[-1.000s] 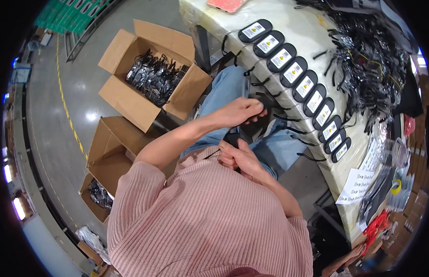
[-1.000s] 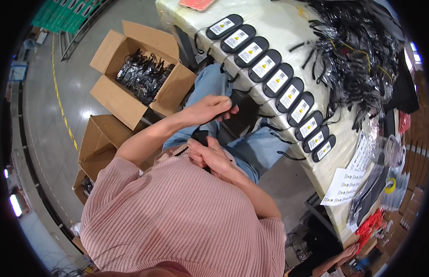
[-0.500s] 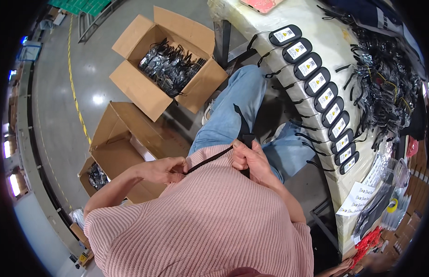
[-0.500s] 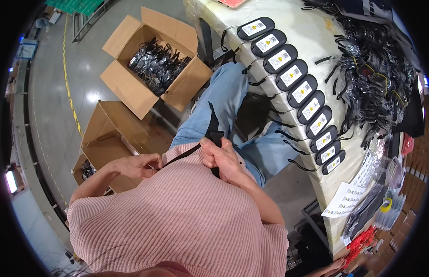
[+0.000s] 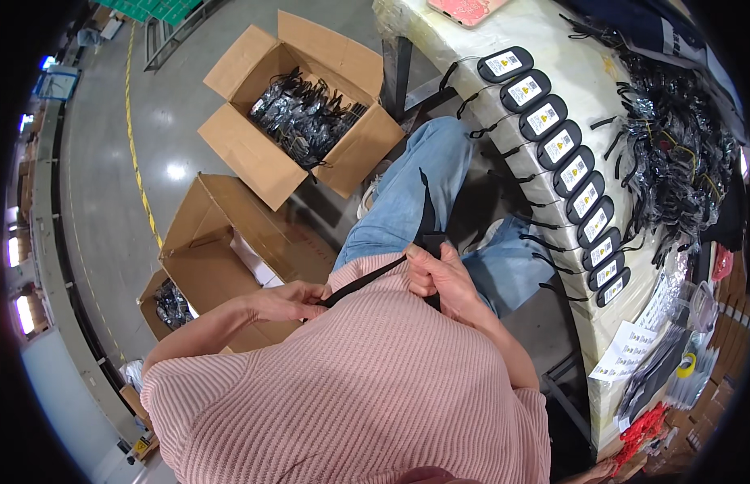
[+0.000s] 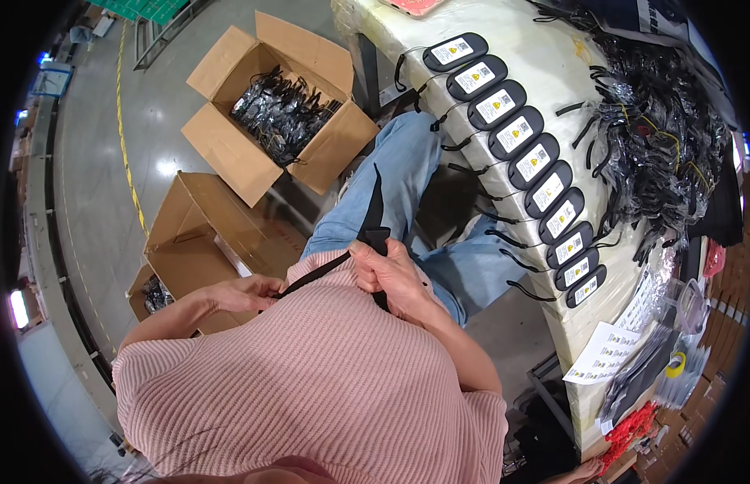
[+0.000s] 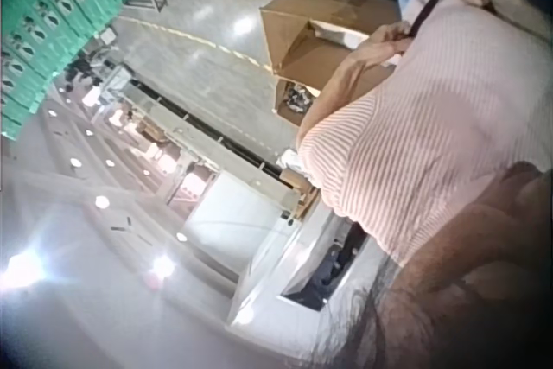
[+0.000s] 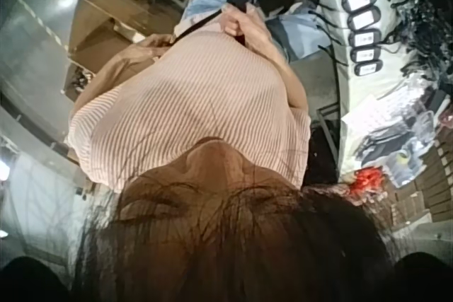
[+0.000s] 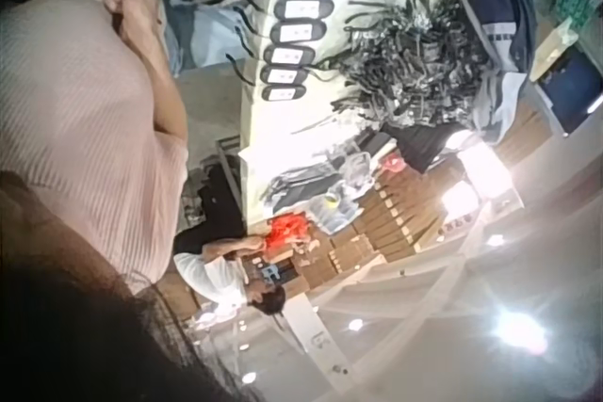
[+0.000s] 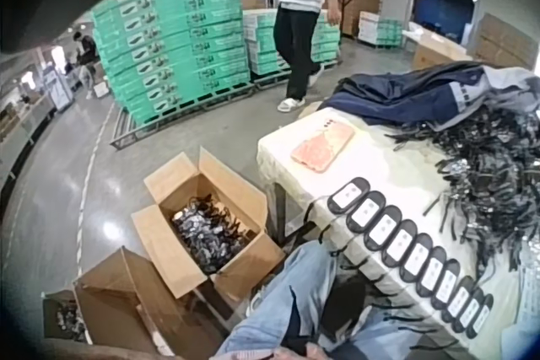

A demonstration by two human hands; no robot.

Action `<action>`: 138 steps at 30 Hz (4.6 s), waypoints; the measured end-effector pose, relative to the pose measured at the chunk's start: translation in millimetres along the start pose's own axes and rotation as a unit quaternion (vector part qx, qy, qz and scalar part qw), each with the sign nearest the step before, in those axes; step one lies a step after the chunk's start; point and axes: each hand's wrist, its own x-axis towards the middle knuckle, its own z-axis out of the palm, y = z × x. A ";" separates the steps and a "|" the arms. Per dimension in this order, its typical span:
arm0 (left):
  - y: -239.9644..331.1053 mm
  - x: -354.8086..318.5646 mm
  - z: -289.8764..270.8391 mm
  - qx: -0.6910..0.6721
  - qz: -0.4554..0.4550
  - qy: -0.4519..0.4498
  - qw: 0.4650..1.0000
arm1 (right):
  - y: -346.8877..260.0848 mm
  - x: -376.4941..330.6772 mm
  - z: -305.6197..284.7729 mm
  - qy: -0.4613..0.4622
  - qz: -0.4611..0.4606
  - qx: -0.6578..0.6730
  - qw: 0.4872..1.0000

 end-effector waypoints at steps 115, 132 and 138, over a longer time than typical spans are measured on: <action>82.3 123.6 48.6 0.336 0.134 0.192 0.912 | -3.1 -36.8 -39.6 0.065 -0.084 -0.661 0.743; 79.9 126.5 47.7 0.355 0.136 0.208 0.901 | -2.8 -35.4 -37.6 0.058 -0.096 -0.674 0.730; 75.5 129.8 51.9 0.329 0.137 0.208 0.911 | -2.5 -35.1 -34.6 0.058 -0.101 -0.677 0.727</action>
